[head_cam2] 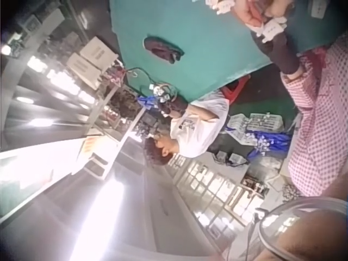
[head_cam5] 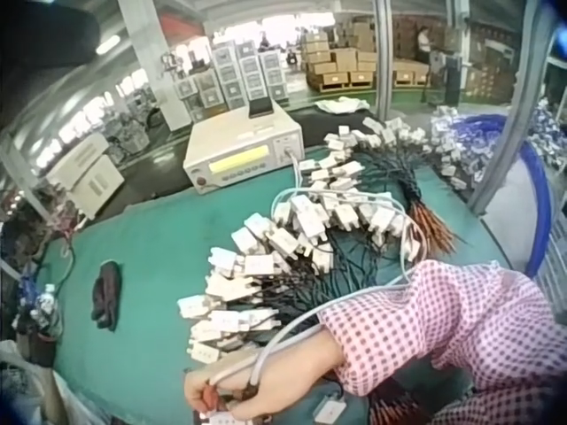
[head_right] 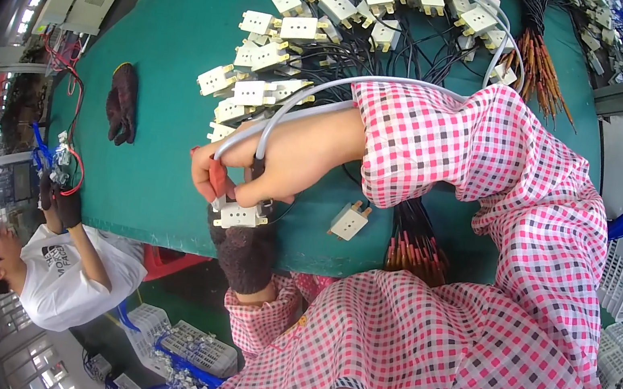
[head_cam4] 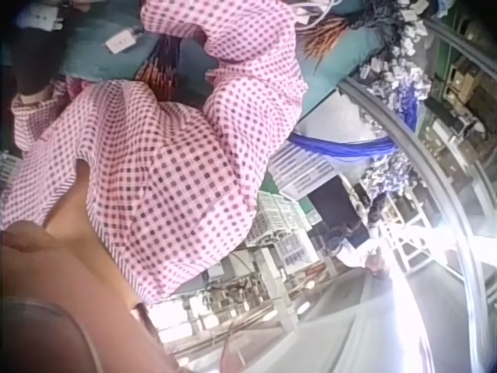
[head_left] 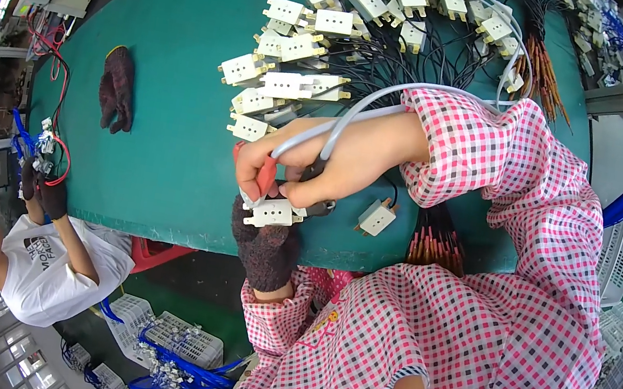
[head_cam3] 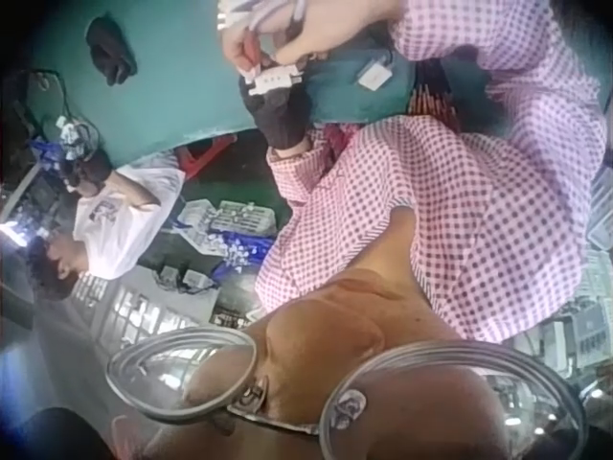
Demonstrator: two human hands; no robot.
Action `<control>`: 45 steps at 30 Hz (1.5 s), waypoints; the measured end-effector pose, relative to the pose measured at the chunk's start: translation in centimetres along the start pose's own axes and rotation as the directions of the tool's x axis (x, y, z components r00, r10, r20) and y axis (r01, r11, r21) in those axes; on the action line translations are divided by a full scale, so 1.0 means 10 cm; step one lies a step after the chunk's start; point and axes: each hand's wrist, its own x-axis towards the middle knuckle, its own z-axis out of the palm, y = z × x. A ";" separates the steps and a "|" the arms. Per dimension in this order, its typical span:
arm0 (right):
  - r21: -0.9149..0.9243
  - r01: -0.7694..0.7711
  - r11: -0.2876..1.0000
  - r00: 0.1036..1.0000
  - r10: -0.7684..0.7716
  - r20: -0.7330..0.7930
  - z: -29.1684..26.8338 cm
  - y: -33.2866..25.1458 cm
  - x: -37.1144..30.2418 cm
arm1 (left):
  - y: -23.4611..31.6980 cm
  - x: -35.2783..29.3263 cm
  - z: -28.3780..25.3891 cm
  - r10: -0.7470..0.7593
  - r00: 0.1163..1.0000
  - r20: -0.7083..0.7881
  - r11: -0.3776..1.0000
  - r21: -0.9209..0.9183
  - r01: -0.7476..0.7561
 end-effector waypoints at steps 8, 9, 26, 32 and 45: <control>-0.156 0.146 0.977 0.988 -0.151 -0.020 0.03 0.10 -0.01 | 0.00 -0.02 0.13 0.038 0.997 -0.062 0.995 0.094 -0.032; -0.141 0.130 0.981 0.991 -0.133 -0.011 0.04 0.10 0.01 | 0.00 0.00 0.13 0.037 0.999 -0.039 0.995 0.093 -0.033; 0.078 0.020 0.997 1.000 -0.022 0.014 0.11 0.06 -0.05 | -0.08 0.03 0.02 0.131 0.991 0.027 0.926 0.354 -0.132; 0.194 0.228 0.954 0.874 -0.112 -0.472 -0.11 -0.15 -0.14 | 0.00 -0.11 0.02 -0.099 0.906 0.412 0.943 -0.252 0.217; 0.129 0.443 0.887 0.645 -0.216 -0.733 -0.28 -0.08 -0.30 | 0.06 0.39 0.60 0.190 0.931 0.310 -0.088 0.950 -0.299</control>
